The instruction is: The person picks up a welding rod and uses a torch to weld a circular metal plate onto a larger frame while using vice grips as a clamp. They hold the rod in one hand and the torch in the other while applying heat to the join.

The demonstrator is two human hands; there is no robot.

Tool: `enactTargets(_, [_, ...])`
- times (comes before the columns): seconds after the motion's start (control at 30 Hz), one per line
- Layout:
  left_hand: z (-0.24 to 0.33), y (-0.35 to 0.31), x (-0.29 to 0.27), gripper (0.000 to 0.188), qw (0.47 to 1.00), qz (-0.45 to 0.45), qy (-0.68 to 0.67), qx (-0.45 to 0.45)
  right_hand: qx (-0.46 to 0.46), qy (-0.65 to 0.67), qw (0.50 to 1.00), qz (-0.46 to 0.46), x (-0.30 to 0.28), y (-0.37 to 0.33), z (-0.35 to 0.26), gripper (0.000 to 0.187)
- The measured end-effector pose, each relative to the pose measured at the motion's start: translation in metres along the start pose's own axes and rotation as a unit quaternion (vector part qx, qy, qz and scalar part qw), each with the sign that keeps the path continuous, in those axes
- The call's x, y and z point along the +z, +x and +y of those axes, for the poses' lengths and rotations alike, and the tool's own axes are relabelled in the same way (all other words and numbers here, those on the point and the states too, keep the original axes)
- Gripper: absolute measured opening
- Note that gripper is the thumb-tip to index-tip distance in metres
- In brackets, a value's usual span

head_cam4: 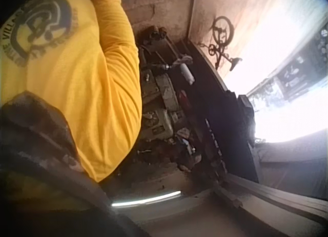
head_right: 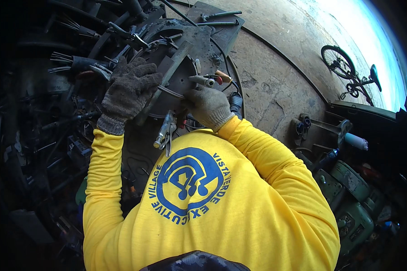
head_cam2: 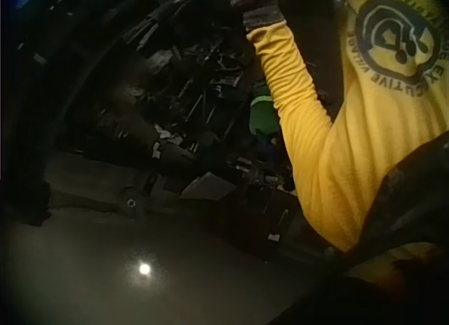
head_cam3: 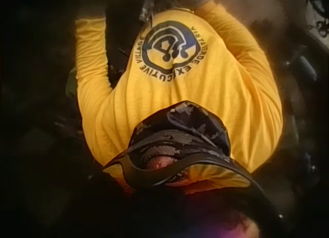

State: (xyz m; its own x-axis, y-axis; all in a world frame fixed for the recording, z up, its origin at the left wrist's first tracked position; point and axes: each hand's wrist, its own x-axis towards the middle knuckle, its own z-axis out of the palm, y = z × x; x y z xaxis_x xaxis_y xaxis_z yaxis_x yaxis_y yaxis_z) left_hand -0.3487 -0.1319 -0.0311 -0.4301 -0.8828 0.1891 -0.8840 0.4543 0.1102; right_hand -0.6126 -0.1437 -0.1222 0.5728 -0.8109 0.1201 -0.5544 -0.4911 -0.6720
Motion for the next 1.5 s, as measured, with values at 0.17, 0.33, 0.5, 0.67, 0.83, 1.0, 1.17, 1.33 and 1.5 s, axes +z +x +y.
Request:
enactTargets(0.17, [0.000, 0.001, -0.001, 0.030, 1.000, -0.009, -0.013, -0.006, 0.008, -0.005, 1.000, -0.011, -0.001, -0.001, -0.001, 0.022])
enactTargets(0.33, [0.002, 0.002, -0.002, 0.030, 1.000, -0.012, -0.011, -0.004, 0.010, 0.010, 1.000, -0.016, -0.001, 0.000, 0.000, 0.022])
enactTargets(0.5, [0.006, 0.004, -0.003, 0.028, 1.000, -0.013, 0.007, 0.001, 0.009, 0.050, 0.997, -0.051, -0.006, 0.000, 0.007, 0.025])
enactTargets(0.67, [0.005, 0.004, -0.005, 0.028, 1.000, -0.023, 0.003, -0.001, 0.061, 0.192, 0.978, -0.056, -0.015, -0.012, 0.019, 0.031])
enactTargets(0.83, [0.006, 0.005, -0.005, 0.029, 1.000, -0.030, 0.002, -0.002, 0.126, 0.253, 0.959, -0.030, -0.017, -0.022, 0.033, 0.031])
enactTargets(1.0, [0.007, 0.007, -0.008, 0.028, 0.999, -0.034, 0.012, 0.003, 0.050, 0.157, 0.986, -0.025, -0.012, -0.021, 0.037, 0.028])
enactTargets(1.17, [0.005, 0.005, -0.004, 0.029, 0.999, -0.032, 0.013, 0.003, -0.032, 0.034, 0.999, 0.000, -0.015, -0.011, 0.013, 0.021])
enactTargets(1.33, [0.006, 0.004, -0.005, 0.030, 0.999, -0.032, 0.018, 0.004, -0.059, -0.010, 0.998, 0.009, -0.007, -0.007, 0.008, 0.018])
enactTargets(1.5, [0.004, 0.001, -0.001, 0.031, 1.000, -0.020, 0.011, 0.006, -0.030, -0.009, 1.000, 0.000, -0.003, -0.007, 0.006, 0.017])
